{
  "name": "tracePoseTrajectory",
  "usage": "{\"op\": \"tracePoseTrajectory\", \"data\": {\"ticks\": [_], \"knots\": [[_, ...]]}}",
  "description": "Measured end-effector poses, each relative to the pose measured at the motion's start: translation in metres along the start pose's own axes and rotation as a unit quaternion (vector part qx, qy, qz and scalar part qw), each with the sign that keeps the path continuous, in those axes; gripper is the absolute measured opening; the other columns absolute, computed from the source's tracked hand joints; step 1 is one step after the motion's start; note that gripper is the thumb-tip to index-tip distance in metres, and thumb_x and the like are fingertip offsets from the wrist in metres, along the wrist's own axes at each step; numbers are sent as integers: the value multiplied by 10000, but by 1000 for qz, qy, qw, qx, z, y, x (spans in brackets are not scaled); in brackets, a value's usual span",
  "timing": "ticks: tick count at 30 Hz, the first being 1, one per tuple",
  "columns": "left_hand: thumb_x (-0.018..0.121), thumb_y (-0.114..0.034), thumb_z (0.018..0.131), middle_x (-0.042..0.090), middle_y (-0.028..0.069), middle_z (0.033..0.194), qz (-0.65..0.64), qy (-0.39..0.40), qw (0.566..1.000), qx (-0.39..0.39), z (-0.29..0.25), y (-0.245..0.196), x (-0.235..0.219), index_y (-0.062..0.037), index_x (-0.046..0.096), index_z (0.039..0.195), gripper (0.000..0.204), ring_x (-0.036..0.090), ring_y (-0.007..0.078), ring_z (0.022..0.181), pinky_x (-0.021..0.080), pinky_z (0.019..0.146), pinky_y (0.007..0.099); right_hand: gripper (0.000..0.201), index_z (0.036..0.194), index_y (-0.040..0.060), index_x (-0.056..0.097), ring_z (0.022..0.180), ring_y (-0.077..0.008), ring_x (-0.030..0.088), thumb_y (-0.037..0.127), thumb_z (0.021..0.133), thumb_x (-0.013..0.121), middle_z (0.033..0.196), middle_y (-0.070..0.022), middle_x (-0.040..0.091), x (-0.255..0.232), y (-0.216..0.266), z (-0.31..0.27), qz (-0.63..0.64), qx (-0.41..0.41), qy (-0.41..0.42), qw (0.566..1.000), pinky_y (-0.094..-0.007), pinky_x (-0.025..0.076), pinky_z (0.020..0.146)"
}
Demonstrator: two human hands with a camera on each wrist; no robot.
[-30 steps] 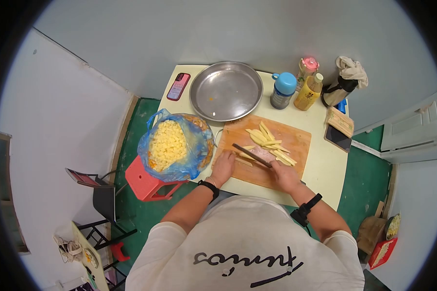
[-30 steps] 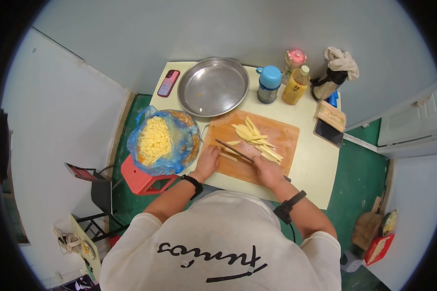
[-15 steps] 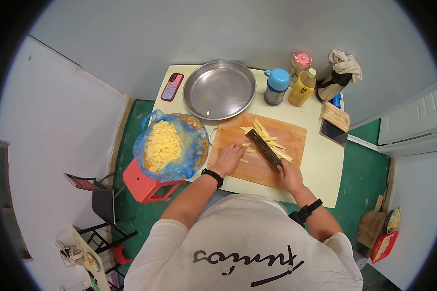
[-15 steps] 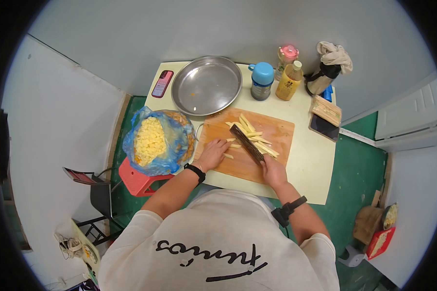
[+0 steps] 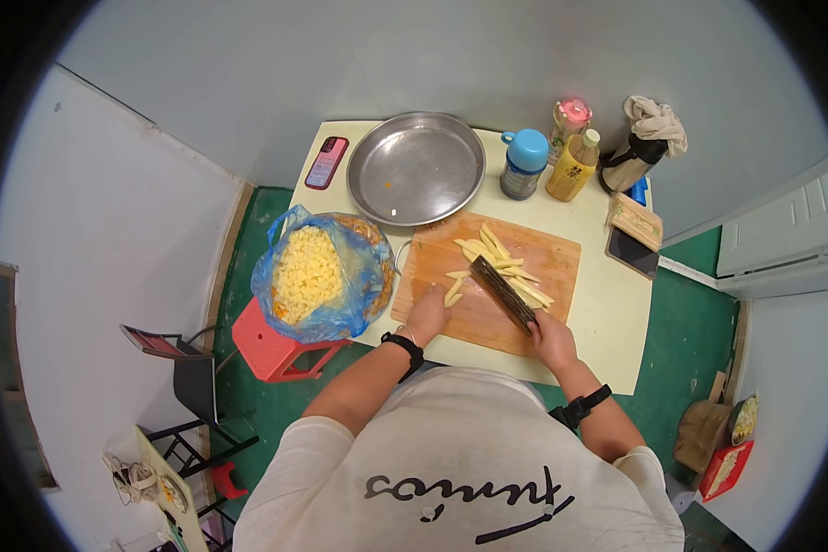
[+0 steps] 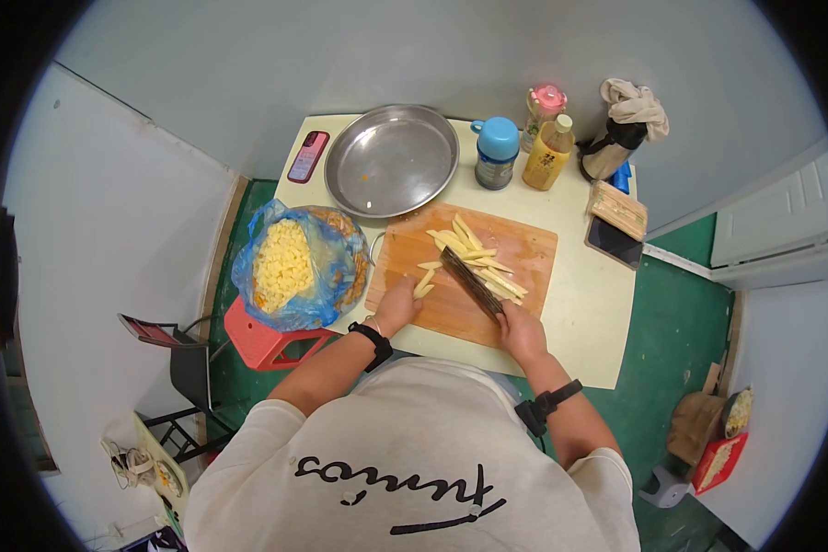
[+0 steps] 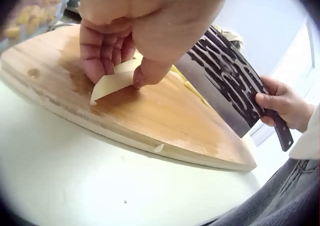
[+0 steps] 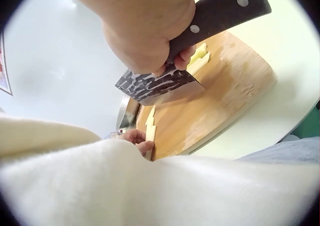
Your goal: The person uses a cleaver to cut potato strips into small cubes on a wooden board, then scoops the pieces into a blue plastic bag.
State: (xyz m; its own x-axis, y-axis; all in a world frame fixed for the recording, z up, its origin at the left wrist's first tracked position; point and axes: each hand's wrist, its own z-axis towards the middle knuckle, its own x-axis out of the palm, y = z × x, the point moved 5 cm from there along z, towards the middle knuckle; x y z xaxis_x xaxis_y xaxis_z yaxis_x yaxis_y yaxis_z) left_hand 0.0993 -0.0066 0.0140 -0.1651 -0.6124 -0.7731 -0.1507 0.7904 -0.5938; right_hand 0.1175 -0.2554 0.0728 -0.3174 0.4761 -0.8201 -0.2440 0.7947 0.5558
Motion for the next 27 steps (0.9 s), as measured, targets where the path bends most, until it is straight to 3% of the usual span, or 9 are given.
{"op": "tracePoseTrajectory", "data": {"ticks": [2,8,14,19,23,25,27], "knots": [[595,-6,693,542,230,950,-25,-9,999,-25,-3,4,-2,-2,473,1032,360,551,410,886,465,747,444,116,911,51,491,738,-396,579,146,855,525,768,-207,595,0,2,0,-15,7,30,999,-488,457,634],[571,35,687,508,223,1005,24,-1,1000,14,-6,9,0,-5,434,1116,452,541,418,901,464,748,448,147,954,58,501,753,-393,580,175,867,522,796,-204,604,3,5,0,-19,-12,43,999,-474,462,644],[581,5,704,502,209,1030,13,-92,992,89,-1,-6,-7,-7,451,1107,424,550,409,881,468,738,451,138,941,55,491,753,-385,585,173,872,505,809,-197,607,7,4,1,-32,-4,61,998,-475,463,645],[608,-69,730,558,208,918,49,-5,999,-13,7,1,1,-19,526,991,279,574,386,830,469,710,455,138,945,53,493,764,-378,591,170,873,499,832,-190,611,1,10,2,-47,4,73,996,-471,470,653],[621,-103,748,592,198,841,66,-39,997,-7,7,2,-2,-30,545,941,220,585,376,801,465,697,450,140,946,43,493,771,-373,594,163,873,495,837,-187,613,8,4,5,-60,20,96,993,-466,474,656],[636,-145,763,610,192,827,22,-5,997,-71,8,8,-8,-31,558,931,217,589,372,791,462,686,444,134,952,54,490,769,-375,594,161,873,490,844,-183,614,8,3,7,-51,12,81,995,-470,471,654],[640,-158,768,614,190,819,11,-23,998,-59,15,13,-16,-31,563,929,220,590,372,792,462,684,440,128,959,64,486,766,-376,593,159,872,486,851,-178,615,7,5,7,-41,5,70,997,-474,468,652]]}}
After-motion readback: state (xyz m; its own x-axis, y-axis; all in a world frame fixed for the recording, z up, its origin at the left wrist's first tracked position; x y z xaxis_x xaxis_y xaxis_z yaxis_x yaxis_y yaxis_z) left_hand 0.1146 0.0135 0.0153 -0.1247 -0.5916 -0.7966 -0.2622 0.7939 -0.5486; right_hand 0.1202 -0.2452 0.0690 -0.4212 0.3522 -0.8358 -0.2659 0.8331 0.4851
